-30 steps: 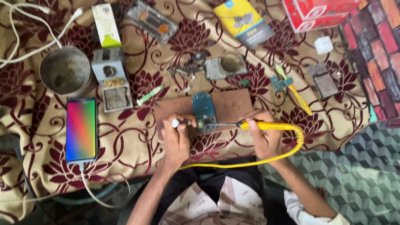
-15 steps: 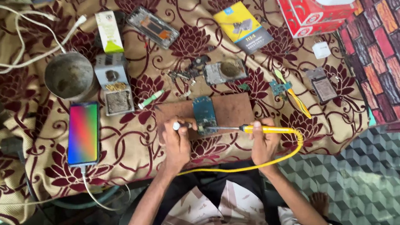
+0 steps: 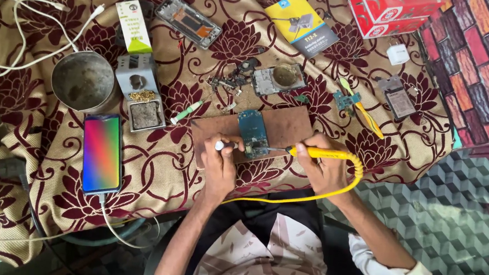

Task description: The person uses a soldering iron and solder wire to work on a small blue circuit board placed on a wooden block. They repeatedly apply heat and solder to specific points on the board while holding it steady with their other hand.

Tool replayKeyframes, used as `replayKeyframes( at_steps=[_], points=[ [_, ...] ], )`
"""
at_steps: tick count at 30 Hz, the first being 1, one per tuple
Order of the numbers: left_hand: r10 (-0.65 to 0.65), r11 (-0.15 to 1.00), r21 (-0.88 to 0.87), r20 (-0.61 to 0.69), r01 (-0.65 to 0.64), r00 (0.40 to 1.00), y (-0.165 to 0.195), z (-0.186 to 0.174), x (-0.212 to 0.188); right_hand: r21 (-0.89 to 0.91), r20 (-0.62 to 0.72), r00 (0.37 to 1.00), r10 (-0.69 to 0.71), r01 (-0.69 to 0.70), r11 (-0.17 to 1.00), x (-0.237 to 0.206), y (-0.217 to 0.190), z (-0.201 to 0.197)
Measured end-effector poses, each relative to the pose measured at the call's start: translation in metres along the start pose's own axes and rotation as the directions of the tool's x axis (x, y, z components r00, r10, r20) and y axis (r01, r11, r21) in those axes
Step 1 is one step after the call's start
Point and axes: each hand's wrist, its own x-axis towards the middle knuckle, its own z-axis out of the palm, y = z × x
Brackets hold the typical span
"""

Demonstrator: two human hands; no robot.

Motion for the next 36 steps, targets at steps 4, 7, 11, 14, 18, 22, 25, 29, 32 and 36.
replayKeyframes(
  at_steps=[4, 7, 11, 14, 18, 22, 25, 29, 32, 36],
  points=[
    [0.01, 1.0, 0.005, -0.01, -0.01, 1.0, -0.001, 0.001, -0.001, -0.016, 0.127, 0.99, -0.063, 0.066, 0.998, 0.023, -0.016, -0.006],
    [0.033, 0.999, -0.004, -0.016, -0.033, 0.999, 0.0, 0.001, -0.001, -0.323, 0.253, 0.849, -0.465, 0.527, 0.786, 0.038, -0.02, -0.004],
    [0.017, 1.0, 0.025, -0.01, -0.017, 1.0, 0.004, -0.001, -0.001, -0.02, 0.031, 0.999, -0.026, 0.027, 0.999, 0.042, -0.025, 0.02],
    [0.027, 1.0, 0.009, -0.011, -0.027, 1.0, 0.004, -0.001, 0.002, 0.01, 0.069, 0.994, -0.089, 0.089, 0.996, 0.034, -0.021, 0.021],
    [0.008, 1.0, 0.027, -0.02, -0.007, 1.0, 0.002, 0.002, 0.002, -0.004, -0.025, 0.999, 0.023, -0.024, 1.0, 0.0, -0.001, 0.011],
    [0.049, 0.998, -0.027, -0.017, -0.049, 0.999, -0.002, 0.002, -0.002, 0.604, -0.391, 0.807, 0.444, -0.139, 0.784, -0.019, 0.051, 0.023],
    [0.028, 1.0, 0.014, -0.036, -0.027, 0.999, -0.001, 0.002, -0.002, 0.742, -0.491, 0.706, 0.509, 0.034, 0.669, -0.003, 0.102, 0.026],
    [0.02, 0.999, 0.029, -0.021, -0.019, 1.0, 0.003, 0.002, 0.001, 0.669, -0.501, 0.703, 0.505, -0.056, 0.742, 0.031, 0.144, 0.026],
    [0.053, 0.994, 0.101, -0.018, -0.051, 0.998, 0.002, 0.001, 0.001, 0.647, -0.48, 0.777, 0.408, 0.0, 0.762, 0.048, 0.155, 0.031],
    [0.048, 0.999, -0.008, -0.035, -0.049, 0.998, -0.004, 0.003, -0.002, 0.543, -0.421, 0.856, 0.3, -0.027, 0.839, 0.04, 0.16, 0.037]
  ],
)
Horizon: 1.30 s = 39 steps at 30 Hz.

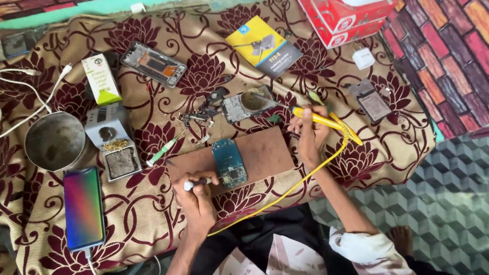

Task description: The person uses a soldering iron and solder wire to work on a small blue circuit board placed on a wooden block. They repeatedly apply heat and solder to specific points on the board while holding it steady with their other hand.

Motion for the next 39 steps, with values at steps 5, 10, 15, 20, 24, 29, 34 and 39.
replayKeyframes(
  at_steps=[5, 10, 15, 20, 24, 29, 34, 39],
  points=[
    [-0.006, 1.0, -0.016, 0.006, 0.006, 1.0, -0.004, 0.001, -0.005, -0.233, 0.056, 0.997, -0.053, 0.064, 0.97, -0.002, 0.006, 0.0],
    [0.03, 1.0, -0.005, 0.011, -0.029, 1.0, -0.005, 0.001, -0.005, -0.289, 0.033, 0.998, -0.061, 0.068, 0.955, 0.005, 0.001, 0.007],
    [0.023, 0.997, 0.072, 0.008, -0.024, 1.0, -0.003, 0.0, 0.001, -0.295, 0.067, 0.997, -0.046, 0.064, 0.954, 0.011, -0.012, 0.013],
    [0.056, 0.994, 0.095, 0.018, -0.057, 0.998, 0.002, -0.002, 0.003, 0.068, -0.013, 0.987, 0.158, -0.156, 0.985, -0.01, -0.034, 0.007],
    [-0.004, 1.0, 0.02, 0.011, 0.004, 1.0, 0.004, 0.0, 0.003, 0.142, 0.064, 0.981, 0.184, -0.192, 0.971, -0.06, -0.05, -0.011],
    [0.02, 0.997, 0.071, 0.006, -0.02, 1.0, 0.005, -0.002, 0.001, 0.411, -0.028, 0.94, 0.34, -0.299, 0.861, -0.095, -0.031, -0.021],
    [0.054, 0.996, 0.075, 0.0, -0.054, 0.999, 0.005, -0.002, 0.001, 0.568, 0.022, 0.944, 0.328, -0.282, 0.773, -0.098, 0.001, -0.021],
    [0.013, 0.999, 0.052, 0.015, -0.014, 1.0, 0.002, -0.003, -0.001, 0.336, 0.084, 0.978, 0.19, -0.208, 0.919, -0.111, -0.005, -0.019]
  ],
)
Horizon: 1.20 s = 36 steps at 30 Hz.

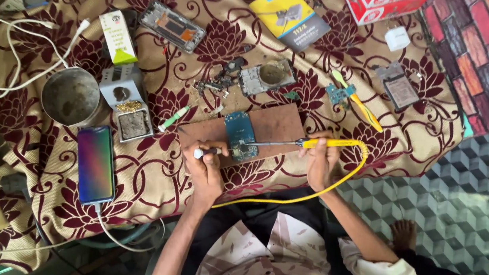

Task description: The person uses a soldering iron and solder wire to work on a small blue circuit board placed on a wooden block. They repeatedly apply heat and solder to specific points on the board while holding it steady with their other hand.

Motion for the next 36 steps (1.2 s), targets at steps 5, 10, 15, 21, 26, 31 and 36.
replayKeyframes(
  at_steps=[5, 10, 15, 21, 26, 31, 36],
  points=[
    [0.004, 1.0, -0.009, 0.015, -0.004, 1.0, 0.002, -0.002, -0.005, -0.29, 0.12, 0.992, -0.029, 0.063, 0.955, -0.01, -0.015, 0.002],
    [0.017, 1.0, -0.012, 0.008, -0.017, 1.0, 0.001, -0.001, -0.004, -0.214, 0.104, 0.994, -0.031, 0.053, 0.975, -0.008, -0.015, 0.004],
    [-0.008, 0.995, -0.104, 0.011, 0.009, 1.0, -0.005, 0.0, -0.006, -0.172, 0.087, 0.996, -0.036, 0.051, 0.984, -0.009, -0.011, 0.003],
    [-0.019, 0.997, -0.071, 0.013, 0.02, 1.0, -0.006, -0.001, -0.01, -0.18, 0.072, 0.997, -0.023, 0.036, 0.983, -0.013, -0.014, 0.002],
    [-0.008, 0.998, -0.062, 0.018, 0.009, 1.0, -0.008, 0.0, -0.008, -0.462, 0.118, 0.978, -0.175, 0.209, 0.862, -0.01, -0.026, 0.006],
    [-0.008, 0.996, -0.09, 0.014, 0.009, 1.0, -0.008, 0.002, -0.006, -0.584, 0.194, 0.941, -0.277, 0.338, 0.739, -0.016, -0.051, 0.023],
    [0.028, 0.998, -0.063, 0.005, -0.028, 1.0, -0.005, 0.001, -0.005, -0.722, 0.35, 0.905, -0.241, 0.425, 0.546, -0.014, -0.091, 0.054]
  ],
)
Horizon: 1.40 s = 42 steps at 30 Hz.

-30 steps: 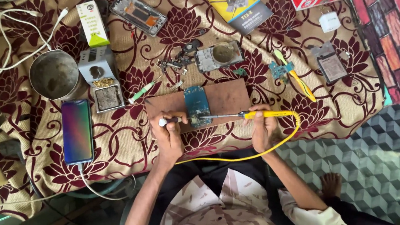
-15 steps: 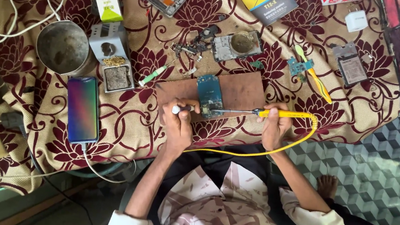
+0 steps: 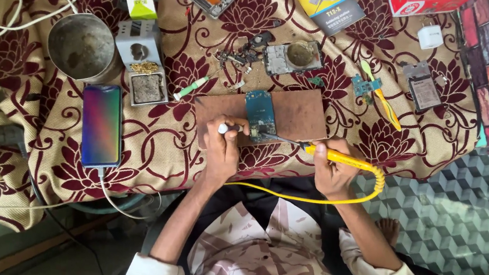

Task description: The person uses a soldering iron and solder wire to work on a small blue circuit board placed on a wooden block. They repeatedly apply heat and solder to specific points on the board while holding it steady with their other hand.

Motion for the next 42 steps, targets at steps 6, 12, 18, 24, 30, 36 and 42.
replayKeyframes(
  at_steps=[6, 12, 18, 24, 30, 36, 42],
  points=[
    [-0.048, 0.999, 0.012, 0.011, 0.048, 0.999, 0.0, 0.001, 0.001, -0.077, 0.098, 0.992, -0.08, 0.088, 0.993, 0.03, -0.042, -0.007],
    [-0.035, 0.999, 0.024, 0.016, 0.035, 0.999, 0.001, -0.001, 0.001, -0.03, 0.096, 0.994, -0.053, 0.056, 0.998, 0.032, -0.059, -0.004],
    [-0.045, 0.999, 0.018, -0.007, 0.045, 0.999, 0.005, 0.002, 0.004, 0.039, 0.014, 0.995, 0.099, -0.1, 0.994, 0.004, -0.031, -0.001],
    [-0.07, 0.993, 0.096, -0.003, 0.07, 0.998, 0.011, -0.002, 0.002, 0.405, -0.269, 0.936, 0.227, -0.104, 0.908, 0.007, 0.034, 0.013],
    [-0.004, 0.997, 0.077, -0.011, 0.005, 1.0, 0.017, 0.002, 0.011, 0.498, -0.243, 0.86, 0.448, -0.285, 0.819, 0.064, 0.064, 0.026],
    [-0.005, 0.992, 0.128, -0.021, 0.008, 1.0, 0.013, 0.002, 0.014, 0.281, -0.251, 0.903, 0.349, -0.277, 0.919, 0.092, 0.055, 0.034],
    [0.029, 0.994, 0.102, -0.014, -0.027, 0.999, 0.006, 0.001, 0.013, 0.172, -0.244, 0.929, 0.279, -0.242, 0.955, 0.099, 0.056, 0.035]
  ],
)
